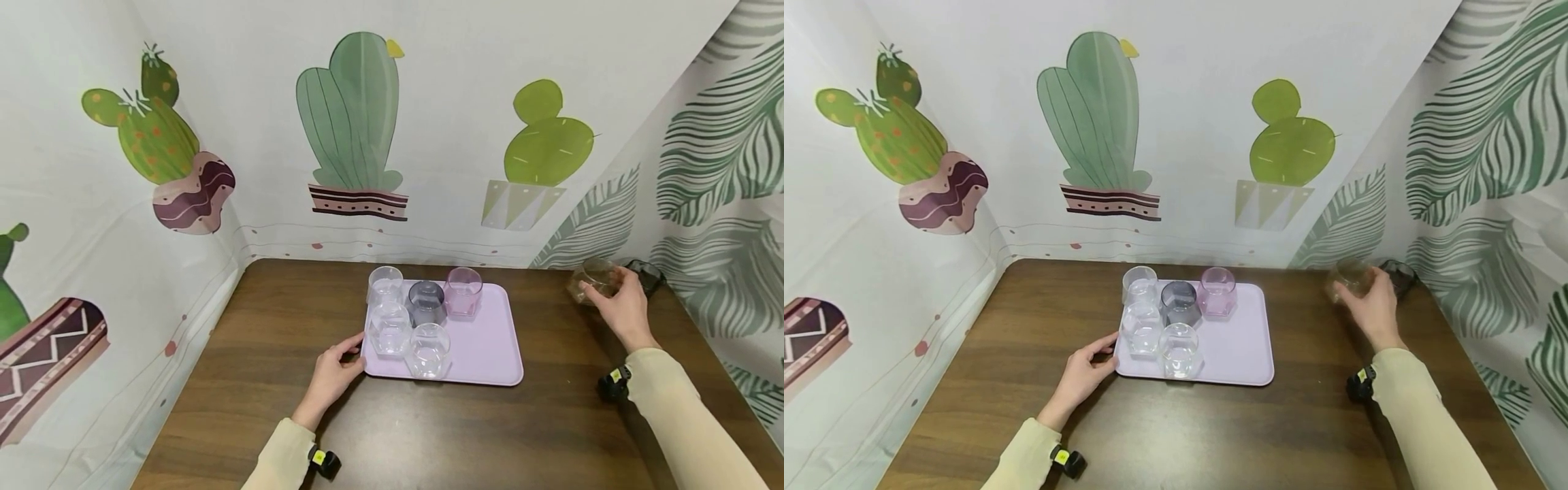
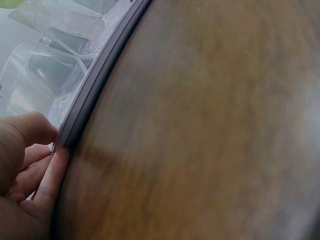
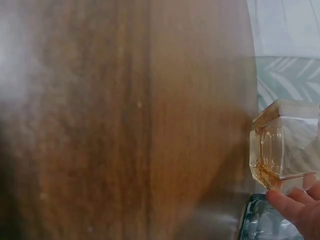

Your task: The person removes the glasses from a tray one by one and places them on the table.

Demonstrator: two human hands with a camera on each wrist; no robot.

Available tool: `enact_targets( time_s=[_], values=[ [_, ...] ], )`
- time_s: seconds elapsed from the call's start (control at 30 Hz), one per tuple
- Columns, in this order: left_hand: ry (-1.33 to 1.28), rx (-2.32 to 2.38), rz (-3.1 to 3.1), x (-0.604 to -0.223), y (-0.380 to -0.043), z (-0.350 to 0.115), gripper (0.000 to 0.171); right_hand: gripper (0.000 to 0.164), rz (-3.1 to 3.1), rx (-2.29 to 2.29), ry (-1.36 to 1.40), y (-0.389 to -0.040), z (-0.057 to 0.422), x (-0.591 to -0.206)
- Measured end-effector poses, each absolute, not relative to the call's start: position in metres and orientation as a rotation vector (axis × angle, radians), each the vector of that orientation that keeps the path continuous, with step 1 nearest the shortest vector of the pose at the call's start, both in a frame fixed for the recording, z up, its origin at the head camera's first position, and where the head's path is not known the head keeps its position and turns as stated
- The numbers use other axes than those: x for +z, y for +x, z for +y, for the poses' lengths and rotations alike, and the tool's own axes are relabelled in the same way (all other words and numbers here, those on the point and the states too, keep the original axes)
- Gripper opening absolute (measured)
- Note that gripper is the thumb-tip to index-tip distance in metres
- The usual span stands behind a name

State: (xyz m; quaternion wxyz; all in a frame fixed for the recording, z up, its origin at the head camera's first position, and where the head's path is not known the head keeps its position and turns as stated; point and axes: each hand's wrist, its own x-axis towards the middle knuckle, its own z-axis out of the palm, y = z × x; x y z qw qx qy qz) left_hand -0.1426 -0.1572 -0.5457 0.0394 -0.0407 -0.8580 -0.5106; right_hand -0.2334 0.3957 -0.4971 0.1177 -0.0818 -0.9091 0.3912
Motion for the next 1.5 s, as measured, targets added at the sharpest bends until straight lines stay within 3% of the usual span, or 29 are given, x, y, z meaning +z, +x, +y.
enact_targets(
  time_s=[0.33, 0.8, 1.5],
  values=[
    [-0.127, -1.583, -2.617, -0.549, -0.139, -0.154, 0.046, 0.085, -2.603, 1.111, -0.302, -0.240, 0.396, -0.500],
    [-0.136, -1.576, -2.619, -0.547, -0.141, -0.153, 0.047, 0.091, -2.652, 1.147, -0.290, -0.237, 0.401, -0.496],
    [-0.151, -1.555, -2.618, -0.548, -0.143, -0.157, 0.046, 0.078, -2.598, 1.117, -0.242, -0.195, 0.383, -0.482]
  ],
)
